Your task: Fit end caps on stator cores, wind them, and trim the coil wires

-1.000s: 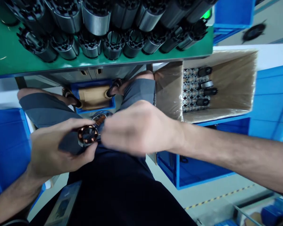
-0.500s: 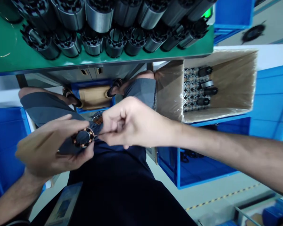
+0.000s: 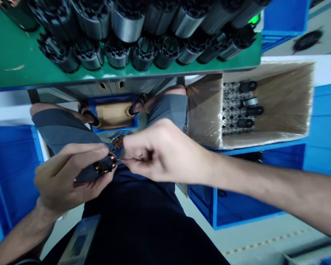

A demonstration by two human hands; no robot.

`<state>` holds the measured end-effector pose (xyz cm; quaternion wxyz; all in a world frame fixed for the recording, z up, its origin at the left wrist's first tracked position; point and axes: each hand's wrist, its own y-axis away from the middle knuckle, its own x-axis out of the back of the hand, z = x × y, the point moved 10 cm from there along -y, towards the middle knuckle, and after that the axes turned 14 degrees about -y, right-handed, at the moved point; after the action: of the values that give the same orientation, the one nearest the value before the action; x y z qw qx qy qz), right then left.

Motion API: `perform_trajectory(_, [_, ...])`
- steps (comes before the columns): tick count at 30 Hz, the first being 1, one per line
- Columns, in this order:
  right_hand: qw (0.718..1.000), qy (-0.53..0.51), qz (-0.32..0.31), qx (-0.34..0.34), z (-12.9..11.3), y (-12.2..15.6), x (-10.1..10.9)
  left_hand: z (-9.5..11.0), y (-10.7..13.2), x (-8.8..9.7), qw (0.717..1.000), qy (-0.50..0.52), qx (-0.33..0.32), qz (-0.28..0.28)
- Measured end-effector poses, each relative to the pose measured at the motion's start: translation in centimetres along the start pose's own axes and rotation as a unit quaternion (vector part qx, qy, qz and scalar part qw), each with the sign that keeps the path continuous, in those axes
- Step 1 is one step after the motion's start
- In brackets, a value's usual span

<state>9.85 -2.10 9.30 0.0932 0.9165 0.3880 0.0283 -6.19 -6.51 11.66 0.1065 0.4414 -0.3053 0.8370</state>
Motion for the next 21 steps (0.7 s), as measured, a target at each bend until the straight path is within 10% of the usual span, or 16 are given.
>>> perform_trajectory(3, [0.97,0.208,0.087,0.091,-2.8,2.1,2.2,-2.5,0.1,1.0,0.992,0.051,0.108,-0.042])
perform_trajectory(8, [0.953,0.187,0.239,-0.002,2.4,4.9,7.2,-8.5,-1.4,6.5,0.975,-0.112,0.176,0.073])
perform_trajectory(16, [0.991,0.092,0.068,-0.07,8.7,2.6,0.0,-13.8,-7.5,5.8,0.947,-0.26,0.137,0.132])
perform_trajectory(21, [0.988,0.065,0.111,-0.084,11.5,4.6,0.4,-19.3,-7.0,10.4,0.883,-0.377,0.194,0.202])
